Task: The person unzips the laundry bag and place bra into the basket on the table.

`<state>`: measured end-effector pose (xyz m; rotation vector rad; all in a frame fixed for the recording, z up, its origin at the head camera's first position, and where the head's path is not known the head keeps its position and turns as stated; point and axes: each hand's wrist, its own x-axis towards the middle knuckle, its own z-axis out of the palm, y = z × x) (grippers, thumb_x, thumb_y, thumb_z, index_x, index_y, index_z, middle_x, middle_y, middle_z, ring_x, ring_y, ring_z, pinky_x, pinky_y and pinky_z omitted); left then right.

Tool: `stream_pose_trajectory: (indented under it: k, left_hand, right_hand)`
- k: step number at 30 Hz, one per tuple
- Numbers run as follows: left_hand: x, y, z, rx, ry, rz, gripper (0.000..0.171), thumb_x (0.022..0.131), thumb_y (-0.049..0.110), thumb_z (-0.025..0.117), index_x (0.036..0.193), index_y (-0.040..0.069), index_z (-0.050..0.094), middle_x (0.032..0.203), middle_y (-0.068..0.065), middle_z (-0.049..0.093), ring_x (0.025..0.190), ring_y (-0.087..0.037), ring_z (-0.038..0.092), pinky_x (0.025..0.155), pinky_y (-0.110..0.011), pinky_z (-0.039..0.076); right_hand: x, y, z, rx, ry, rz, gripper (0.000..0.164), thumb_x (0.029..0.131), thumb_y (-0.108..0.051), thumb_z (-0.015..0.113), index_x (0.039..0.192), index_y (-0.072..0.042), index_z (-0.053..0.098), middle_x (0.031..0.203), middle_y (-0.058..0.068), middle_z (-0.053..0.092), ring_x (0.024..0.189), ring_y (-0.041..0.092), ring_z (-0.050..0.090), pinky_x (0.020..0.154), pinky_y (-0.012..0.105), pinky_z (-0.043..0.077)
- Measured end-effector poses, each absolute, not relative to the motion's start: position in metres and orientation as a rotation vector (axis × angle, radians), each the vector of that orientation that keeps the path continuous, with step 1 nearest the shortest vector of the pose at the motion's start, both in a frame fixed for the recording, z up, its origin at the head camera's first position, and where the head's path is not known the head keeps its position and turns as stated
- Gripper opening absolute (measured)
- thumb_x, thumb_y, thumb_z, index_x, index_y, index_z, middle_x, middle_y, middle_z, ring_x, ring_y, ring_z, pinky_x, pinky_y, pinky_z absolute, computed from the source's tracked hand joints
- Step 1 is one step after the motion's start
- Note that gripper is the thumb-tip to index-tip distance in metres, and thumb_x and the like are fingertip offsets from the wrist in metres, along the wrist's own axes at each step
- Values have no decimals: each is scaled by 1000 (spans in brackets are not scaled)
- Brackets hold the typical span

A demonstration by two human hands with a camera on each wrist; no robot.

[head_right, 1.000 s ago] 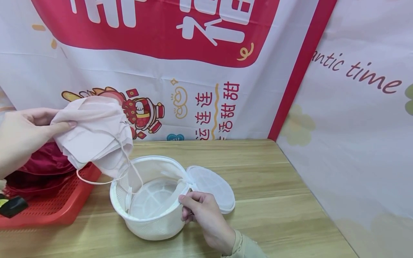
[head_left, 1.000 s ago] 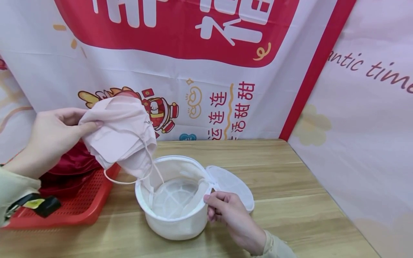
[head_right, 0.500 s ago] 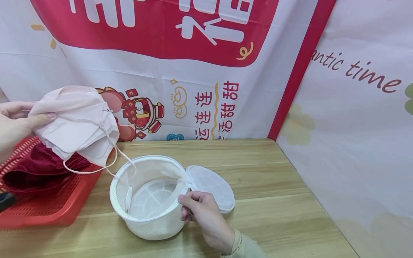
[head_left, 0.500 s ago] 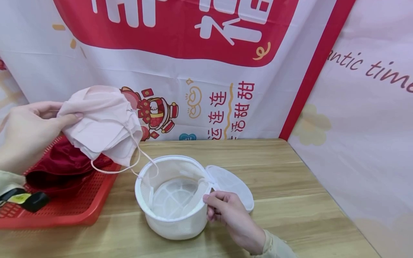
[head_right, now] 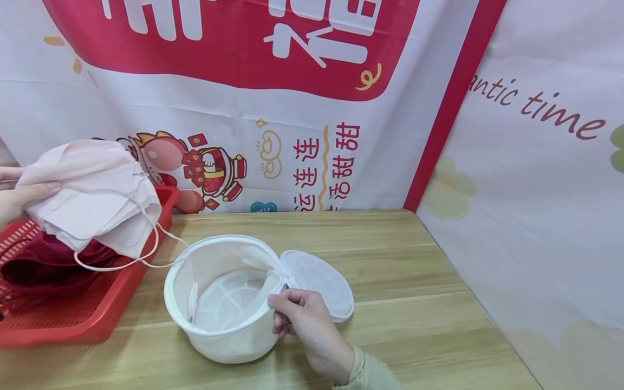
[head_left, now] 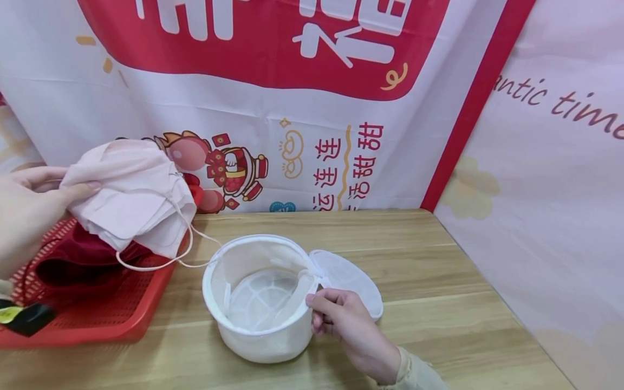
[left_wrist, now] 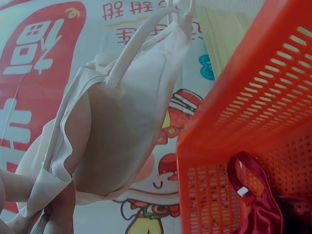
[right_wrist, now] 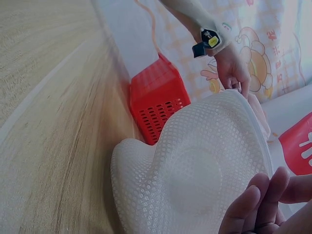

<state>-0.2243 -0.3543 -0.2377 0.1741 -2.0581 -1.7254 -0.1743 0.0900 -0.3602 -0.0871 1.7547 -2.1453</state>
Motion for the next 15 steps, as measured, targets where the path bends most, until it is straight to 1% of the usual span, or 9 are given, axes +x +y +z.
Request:
stream_pose_trajectory:
  k: [4,11,15]
  left_hand:
    - [-225,-368,-245,161,-1952,-1820,27,84,1,76,87,28,70,74,16,67,62,3,61,49,-14,49]
    - [-233,-395,-261,230,-1979,-1798,27,83,6,78,87,31,70,72,19,67,61,4,61,48,-15,49]
    - [-232,-398,-264,296,-1945,-1827,30,83,4,78,85,32,69,72,20,65,61,5,59,48,-14,48]
  right_hand:
    - [-174,89,-360,-86,1758,-2145,13,91,-14,69,84,-5,63,65,3,56,59,13,55,60,24,48]
    - [-174,87,-359,-85,1763,-2138,13,91,-14,69,83,-5,63,65,3,56,60,13,55,60,24,47]
    - [-174,87,-360,-81,1766,-2137,13,91,-14,69,84,-5,63,65,3,56,60,13,55,60,24,47]
